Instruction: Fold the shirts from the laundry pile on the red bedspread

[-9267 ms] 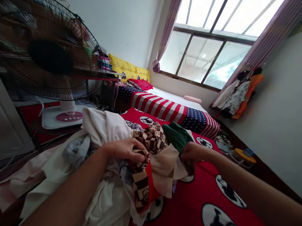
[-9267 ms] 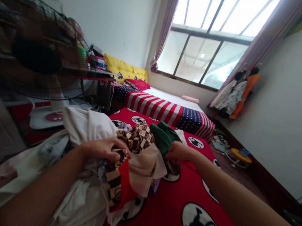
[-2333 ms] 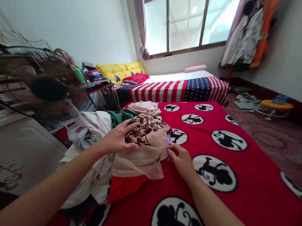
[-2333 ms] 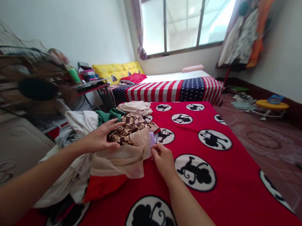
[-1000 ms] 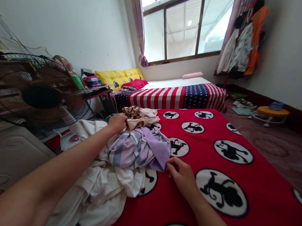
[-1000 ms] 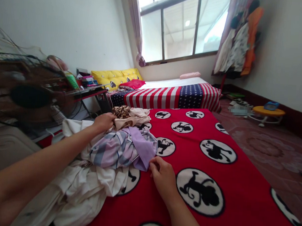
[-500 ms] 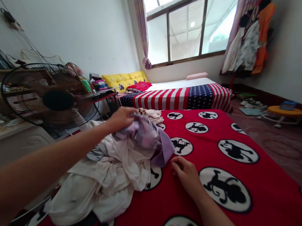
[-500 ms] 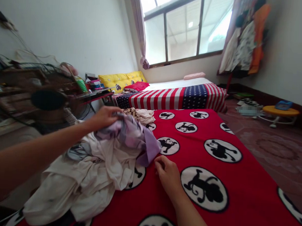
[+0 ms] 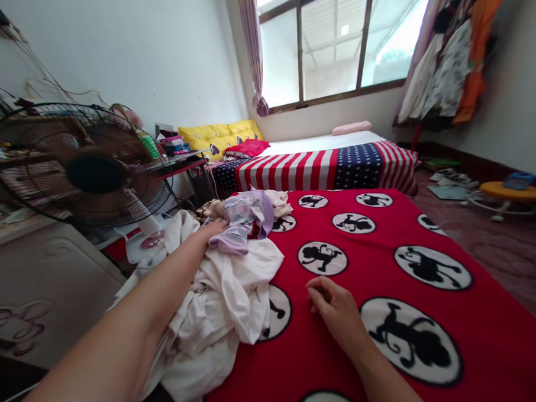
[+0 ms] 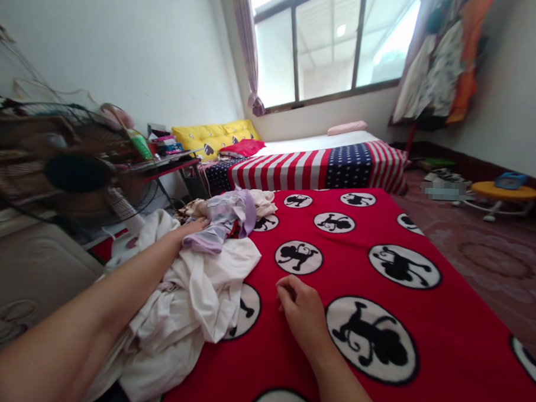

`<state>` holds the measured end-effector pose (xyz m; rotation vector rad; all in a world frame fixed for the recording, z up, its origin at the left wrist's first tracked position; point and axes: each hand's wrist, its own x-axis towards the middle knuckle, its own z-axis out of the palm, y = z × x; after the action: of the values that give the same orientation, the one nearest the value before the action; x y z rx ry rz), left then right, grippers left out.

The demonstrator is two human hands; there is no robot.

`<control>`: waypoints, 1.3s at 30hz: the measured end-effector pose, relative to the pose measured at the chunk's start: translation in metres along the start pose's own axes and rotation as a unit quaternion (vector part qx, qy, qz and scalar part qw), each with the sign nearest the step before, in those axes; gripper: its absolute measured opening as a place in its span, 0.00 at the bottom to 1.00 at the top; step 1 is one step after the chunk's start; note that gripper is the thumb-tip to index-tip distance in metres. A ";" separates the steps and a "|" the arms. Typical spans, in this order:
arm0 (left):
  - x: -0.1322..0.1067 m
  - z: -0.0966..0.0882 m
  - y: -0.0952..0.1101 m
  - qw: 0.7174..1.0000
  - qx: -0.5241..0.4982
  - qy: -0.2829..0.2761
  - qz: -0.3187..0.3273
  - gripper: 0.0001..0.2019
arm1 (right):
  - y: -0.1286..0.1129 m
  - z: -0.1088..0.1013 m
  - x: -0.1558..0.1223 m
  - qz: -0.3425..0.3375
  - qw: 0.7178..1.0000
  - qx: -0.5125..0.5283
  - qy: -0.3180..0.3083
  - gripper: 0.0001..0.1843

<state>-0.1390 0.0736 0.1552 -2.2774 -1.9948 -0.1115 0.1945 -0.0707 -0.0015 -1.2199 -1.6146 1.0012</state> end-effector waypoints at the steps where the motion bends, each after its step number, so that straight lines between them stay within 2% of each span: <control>1: 0.000 0.015 0.000 1.000 -0.002 -0.023 -0.007 0.17 | 0.000 0.000 0.001 0.001 1.000 -0.001 0.001 0.09; 4: -0.002 0.041 -0.004 0.998 0.005 -0.066 -0.017 0.17 | 0.002 0.002 0.003 0.003 1.000 -0.005 0.006 0.09; 7: -0.012 0.045 -0.008 0.997 0.005 -0.071 -0.018 0.15 | 0.004 0.002 0.004 0.001 1.000 -0.002 0.002 0.10; 10: -0.034 0.032 -0.012 0.999 -0.006 -0.046 0.009 0.16 | 0.005 0.001 0.003 -0.005 1.000 0.004 -0.003 0.10; 14: -0.085 -0.003 -0.022 0.999 -0.025 -0.004 0.045 0.21 | 0.004 -0.001 0.001 -0.006 1.000 -0.012 -0.001 0.11; 17: -0.130 -0.027 -0.031 0.999 -0.024 0.006 0.032 0.26 | 0.004 -0.002 0.000 -0.006 1.000 -0.016 -0.003 0.12; 20: -0.174 -0.034 -0.038 1.000 -0.010 0.001 0.012 0.29 | 0.005 -0.001 0.001 -0.007 1.000 -0.014 -0.007 0.12; 23: -0.215 -0.020 -0.036 0.999 -0.010 0.006 -0.038 0.36 | 0.005 -0.001 0.000 -0.005 1.000 -0.014 -0.008 0.12; 26: -0.248 0.007 -0.028 0.997 -0.011 -0.011 -0.080 0.48 | 0.004 -0.002 0.000 -0.004 1.000 -0.017 -0.006 0.12; 28: -0.264 0.025 -0.022 0.996 0.008 -0.004 -0.090 0.51 | 0.004 -0.002 -0.001 -0.004 1.000 -0.021 -0.004 0.13; 31: -0.270 0.030 -0.018 0.995 0.021 0.023 -0.097 0.42 | 0.004 -0.002 -0.001 -0.007 1.000 -0.021 -0.005 0.13; 34: -0.262 0.008 -0.025 0.991 0.027 0.079 -0.103 0.27 | 0.004 -0.003 -0.001 -0.008 1.000 -0.014 -0.006 0.14; 36: -0.253 -0.008 -0.034 0.983 0.056 0.137 -0.112 0.24 | 0.004 -0.003 -0.002 -0.007 1.000 -0.011 -0.007 0.14; 38: -0.247 -0.010 -0.043 0.973 0.080 0.184 -0.118 0.22 | 0.004 -0.003 -0.002 -0.006 1.000 -0.008 -0.007 0.14; 39: -0.246 -0.005 -0.047 0.972 0.080 0.188 -0.119 0.20 | 0.004 -0.003 -0.002 -0.005 1.000 -0.006 -0.008 0.14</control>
<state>-0.2185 -0.1624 0.1303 -1.7580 -1.9781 -0.3594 0.1991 -0.0717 -0.0048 -1.2139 -1.6395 0.9998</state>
